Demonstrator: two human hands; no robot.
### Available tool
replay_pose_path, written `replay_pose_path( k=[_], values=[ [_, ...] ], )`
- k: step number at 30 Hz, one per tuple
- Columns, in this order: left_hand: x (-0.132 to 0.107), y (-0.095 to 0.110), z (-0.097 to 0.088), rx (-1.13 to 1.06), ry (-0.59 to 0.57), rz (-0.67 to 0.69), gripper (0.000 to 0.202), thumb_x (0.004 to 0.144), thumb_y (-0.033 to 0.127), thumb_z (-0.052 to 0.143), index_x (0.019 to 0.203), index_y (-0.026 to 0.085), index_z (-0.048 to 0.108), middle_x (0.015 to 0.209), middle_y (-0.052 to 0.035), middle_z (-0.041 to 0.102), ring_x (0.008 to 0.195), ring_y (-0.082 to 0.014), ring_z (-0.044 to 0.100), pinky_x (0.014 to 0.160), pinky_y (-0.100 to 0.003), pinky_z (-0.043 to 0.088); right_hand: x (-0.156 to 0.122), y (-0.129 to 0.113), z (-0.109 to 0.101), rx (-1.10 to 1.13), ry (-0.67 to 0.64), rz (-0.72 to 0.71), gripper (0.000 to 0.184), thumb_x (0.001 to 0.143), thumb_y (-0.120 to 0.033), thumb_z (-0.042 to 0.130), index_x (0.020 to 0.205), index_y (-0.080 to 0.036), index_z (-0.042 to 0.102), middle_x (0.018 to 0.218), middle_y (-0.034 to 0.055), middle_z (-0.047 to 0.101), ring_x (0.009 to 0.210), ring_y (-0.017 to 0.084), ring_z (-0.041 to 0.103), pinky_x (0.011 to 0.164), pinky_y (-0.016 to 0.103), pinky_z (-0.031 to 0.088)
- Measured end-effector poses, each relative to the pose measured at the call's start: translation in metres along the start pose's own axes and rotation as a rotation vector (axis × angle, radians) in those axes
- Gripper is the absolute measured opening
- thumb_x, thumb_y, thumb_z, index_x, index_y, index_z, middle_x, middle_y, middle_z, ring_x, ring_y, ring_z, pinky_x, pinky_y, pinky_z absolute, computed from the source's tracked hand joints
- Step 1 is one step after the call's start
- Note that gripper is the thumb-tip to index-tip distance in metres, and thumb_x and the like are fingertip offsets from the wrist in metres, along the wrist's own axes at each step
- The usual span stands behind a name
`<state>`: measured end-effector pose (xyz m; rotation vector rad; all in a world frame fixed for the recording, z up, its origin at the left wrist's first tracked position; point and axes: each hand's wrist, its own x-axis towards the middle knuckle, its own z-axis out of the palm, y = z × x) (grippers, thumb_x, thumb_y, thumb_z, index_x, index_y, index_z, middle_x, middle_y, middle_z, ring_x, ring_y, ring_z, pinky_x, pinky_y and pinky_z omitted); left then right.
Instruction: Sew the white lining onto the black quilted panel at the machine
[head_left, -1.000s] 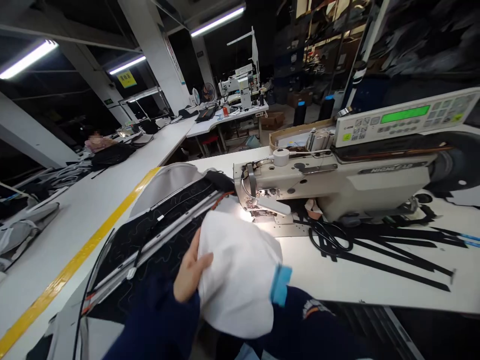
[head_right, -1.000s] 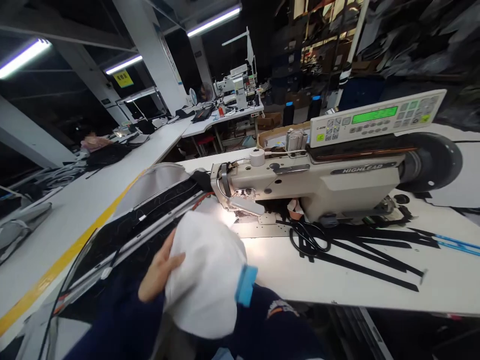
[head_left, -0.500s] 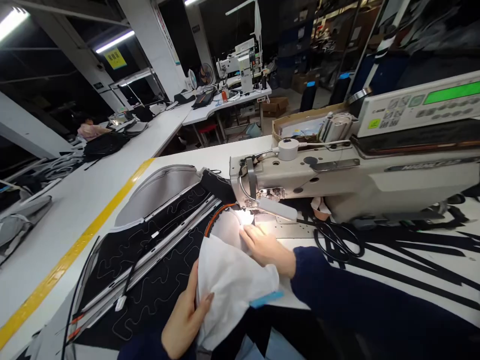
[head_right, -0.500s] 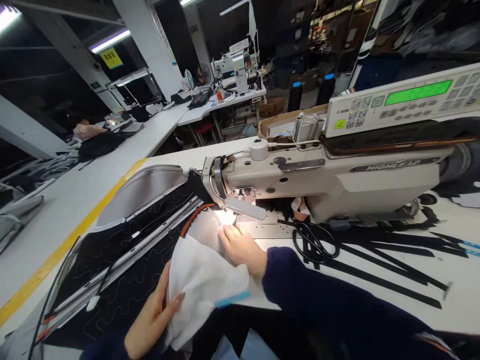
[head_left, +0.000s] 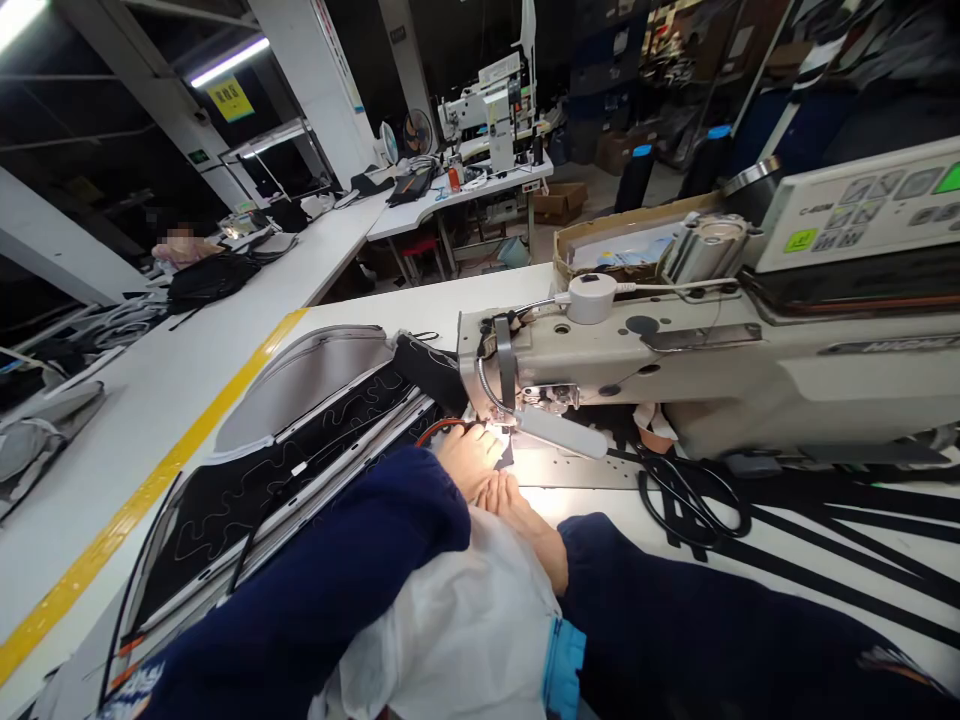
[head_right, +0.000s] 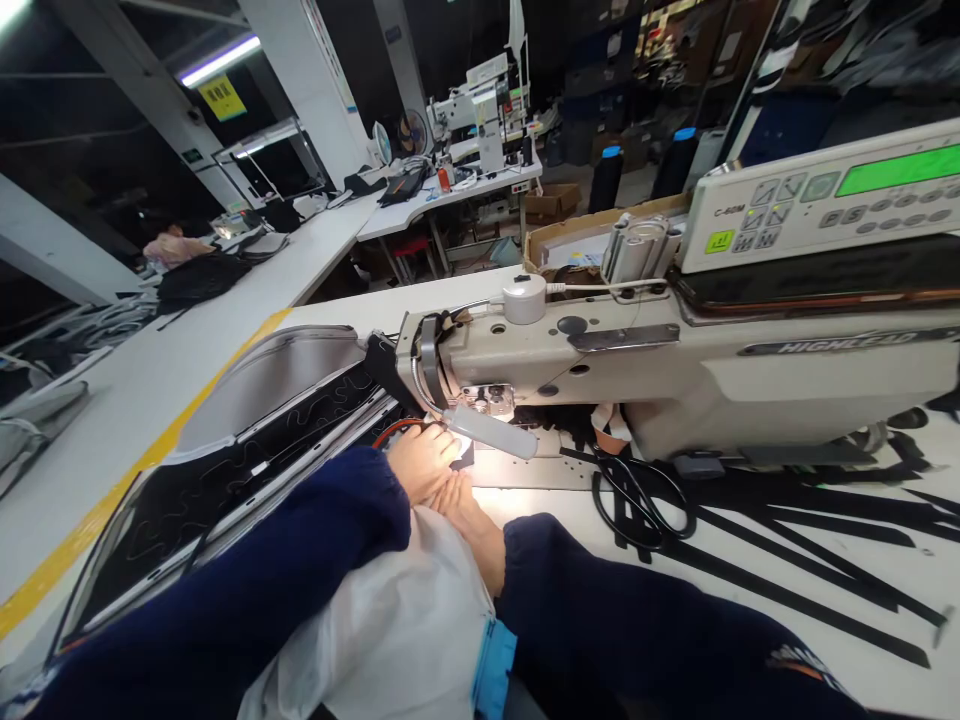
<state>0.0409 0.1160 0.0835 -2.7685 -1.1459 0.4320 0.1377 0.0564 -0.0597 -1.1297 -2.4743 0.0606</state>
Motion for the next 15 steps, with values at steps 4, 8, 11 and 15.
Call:
replay_pose_path(
  k=[4, 8, 11, 15],
  values=[
    [-0.008, -0.007, 0.016, -0.059, 0.076, -0.173, 0.02, 0.088, 0.023, 0.047, 0.095, 0.013, 0.063, 0.1, -0.0115, 0.062, 0.101, -0.0261, 0.053, 0.08, -0.036, 0.045, 0.003, -0.01, -0.015, -0.221, -0.032, -0.044, 0.042, 0.085, 0.001, 0.029, 0.119, 0.003, 0.054, 0.121, 0.0271, 0.057, 0.118, 0.038, 0.053, 0.105, 0.056, 0.039],
    [-0.002, -0.016, 0.025, -0.317, 0.142, -0.35, 0.026, 0.089, 0.017, 0.041, 0.09, 0.018, 0.067, 0.093, -0.006, 0.066, 0.091, -0.0177, 0.059, 0.079, -0.028, 0.044, 0.004, -0.01, -0.045, -0.401, -0.054, -0.109, 0.034, 0.086, -0.011, 0.041, 0.115, 0.002, 0.053, 0.121, 0.0308, 0.054, 0.118, 0.043, 0.05, 0.099, 0.058, 0.04],
    [-0.002, -0.022, 0.03, -0.415, 0.24, -0.366, 0.031, 0.088, 0.015, 0.04, 0.094, 0.02, 0.07, 0.09, -0.0035, 0.067, 0.086, -0.0151, 0.059, 0.079, -0.025, 0.043, 0.006, -0.009, -0.059, -0.454, -0.067, -0.127, 0.031, 0.087, -0.016, 0.041, 0.113, -0.005, 0.055, 0.118, 0.0246, 0.057, 0.115, 0.039, 0.052, 0.096, 0.054, 0.043],
    [-0.011, -0.021, 0.028, -0.334, 0.274, -0.228, 0.034, 0.09, 0.018, 0.04, 0.11, 0.024, 0.067, 0.105, -0.0023, 0.063, 0.095, -0.0152, 0.055, 0.078, -0.025, 0.042, 0.006, -0.007, -0.062, -0.439, -0.131, -0.169, 0.029, 0.085, -0.018, 0.046, 0.106, -0.005, 0.06, 0.109, 0.0236, 0.062, 0.105, 0.037, 0.058, 0.092, 0.05, 0.046]
  ],
)
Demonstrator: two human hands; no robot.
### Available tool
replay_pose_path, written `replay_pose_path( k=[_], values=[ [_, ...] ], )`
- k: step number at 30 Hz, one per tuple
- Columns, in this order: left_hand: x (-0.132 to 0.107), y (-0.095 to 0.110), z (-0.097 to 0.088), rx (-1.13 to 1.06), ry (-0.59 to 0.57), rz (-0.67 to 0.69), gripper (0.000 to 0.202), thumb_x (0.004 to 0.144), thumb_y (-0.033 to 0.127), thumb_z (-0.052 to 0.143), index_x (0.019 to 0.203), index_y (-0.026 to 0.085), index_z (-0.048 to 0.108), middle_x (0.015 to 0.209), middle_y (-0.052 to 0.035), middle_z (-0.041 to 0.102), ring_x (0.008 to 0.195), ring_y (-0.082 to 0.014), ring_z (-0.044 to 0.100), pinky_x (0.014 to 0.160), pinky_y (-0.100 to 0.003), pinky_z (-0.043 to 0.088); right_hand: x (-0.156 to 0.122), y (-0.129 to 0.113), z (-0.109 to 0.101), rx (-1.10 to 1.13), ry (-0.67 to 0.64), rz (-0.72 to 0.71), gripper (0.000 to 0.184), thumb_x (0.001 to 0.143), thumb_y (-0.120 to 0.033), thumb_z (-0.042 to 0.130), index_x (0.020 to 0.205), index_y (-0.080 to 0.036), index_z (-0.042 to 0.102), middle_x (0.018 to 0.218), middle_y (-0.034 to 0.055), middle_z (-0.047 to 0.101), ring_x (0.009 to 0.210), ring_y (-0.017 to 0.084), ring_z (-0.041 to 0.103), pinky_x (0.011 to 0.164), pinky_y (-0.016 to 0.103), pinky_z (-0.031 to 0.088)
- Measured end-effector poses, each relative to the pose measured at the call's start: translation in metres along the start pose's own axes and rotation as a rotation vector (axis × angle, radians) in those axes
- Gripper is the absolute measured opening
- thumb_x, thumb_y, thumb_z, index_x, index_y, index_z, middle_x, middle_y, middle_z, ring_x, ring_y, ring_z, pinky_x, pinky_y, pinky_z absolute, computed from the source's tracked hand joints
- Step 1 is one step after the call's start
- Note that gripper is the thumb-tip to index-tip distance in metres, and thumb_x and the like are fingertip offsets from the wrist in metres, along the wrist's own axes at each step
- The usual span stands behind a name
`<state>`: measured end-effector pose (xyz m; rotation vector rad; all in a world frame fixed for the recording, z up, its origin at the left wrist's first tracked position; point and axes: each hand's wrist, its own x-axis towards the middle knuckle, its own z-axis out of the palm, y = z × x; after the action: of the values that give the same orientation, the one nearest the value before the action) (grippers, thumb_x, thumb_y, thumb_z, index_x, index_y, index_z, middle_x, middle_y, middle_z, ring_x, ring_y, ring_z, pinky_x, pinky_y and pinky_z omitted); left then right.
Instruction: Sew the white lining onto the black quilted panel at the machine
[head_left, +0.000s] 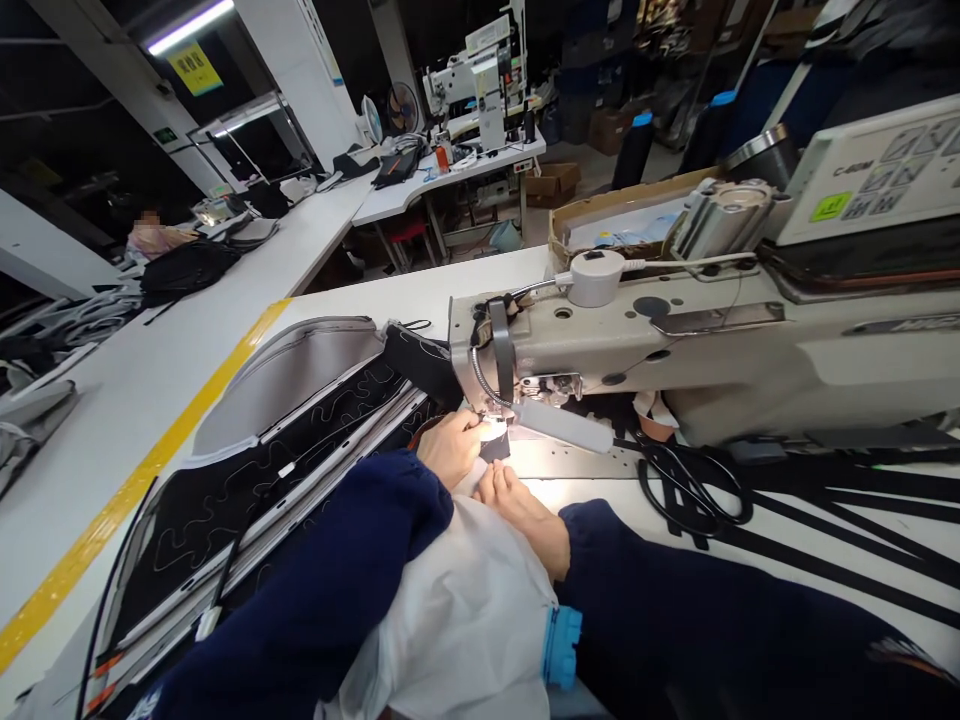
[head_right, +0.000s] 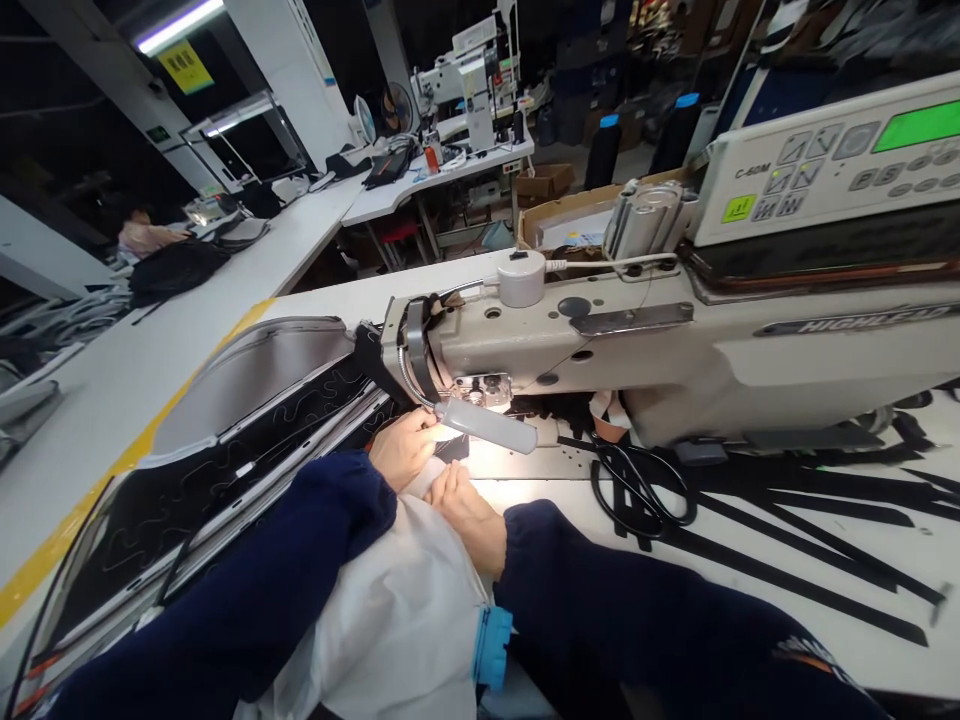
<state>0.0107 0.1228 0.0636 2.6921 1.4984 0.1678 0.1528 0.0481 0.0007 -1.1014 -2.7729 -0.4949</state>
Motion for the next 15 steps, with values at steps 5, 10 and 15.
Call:
replay_pose_path(
  k=[5, 10, 15],
  values=[
    [0.0, 0.0, -0.009, 0.227, -0.179, 0.295, 0.029, 0.087, 0.016, 0.045, 0.109, 0.017, 0.063, 0.117, -0.0069, 0.059, 0.104, -0.0223, 0.049, 0.083, -0.036, 0.038, -0.003, 0.001, 0.001, 0.165, 0.021, 0.023, 0.028, 0.083, -0.015, 0.045, 0.102, -0.003, 0.062, 0.106, 0.0278, 0.062, 0.102, 0.038, 0.06, 0.089, 0.052, 0.047],
    [0.011, 0.0, -0.007, 0.291, -0.319, 0.446, 0.021, 0.084, 0.019, 0.048, 0.092, 0.009, 0.064, 0.098, -0.0133, 0.059, 0.099, -0.0254, 0.049, 0.08, -0.039, 0.034, -0.006, -0.001, 0.007, 0.139, -0.002, 0.076, 0.03, 0.083, -0.012, 0.041, 0.104, -0.01, 0.062, 0.108, 0.0209, 0.063, 0.103, 0.034, 0.059, 0.09, 0.048, 0.048],
    [0.015, 0.008, -0.002, 0.269, -0.324, 0.423, 0.026, 0.089, 0.023, 0.044, 0.09, 0.01, 0.066, 0.099, -0.0122, 0.061, 0.099, -0.025, 0.051, 0.08, -0.039, 0.036, 0.003, 0.002, 0.017, 0.225, -0.065, 0.123, 0.027, 0.08, -0.011, 0.047, 0.102, -0.012, 0.063, 0.102, 0.0183, 0.065, 0.097, 0.034, 0.061, 0.088, 0.048, 0.049]
  ],
)
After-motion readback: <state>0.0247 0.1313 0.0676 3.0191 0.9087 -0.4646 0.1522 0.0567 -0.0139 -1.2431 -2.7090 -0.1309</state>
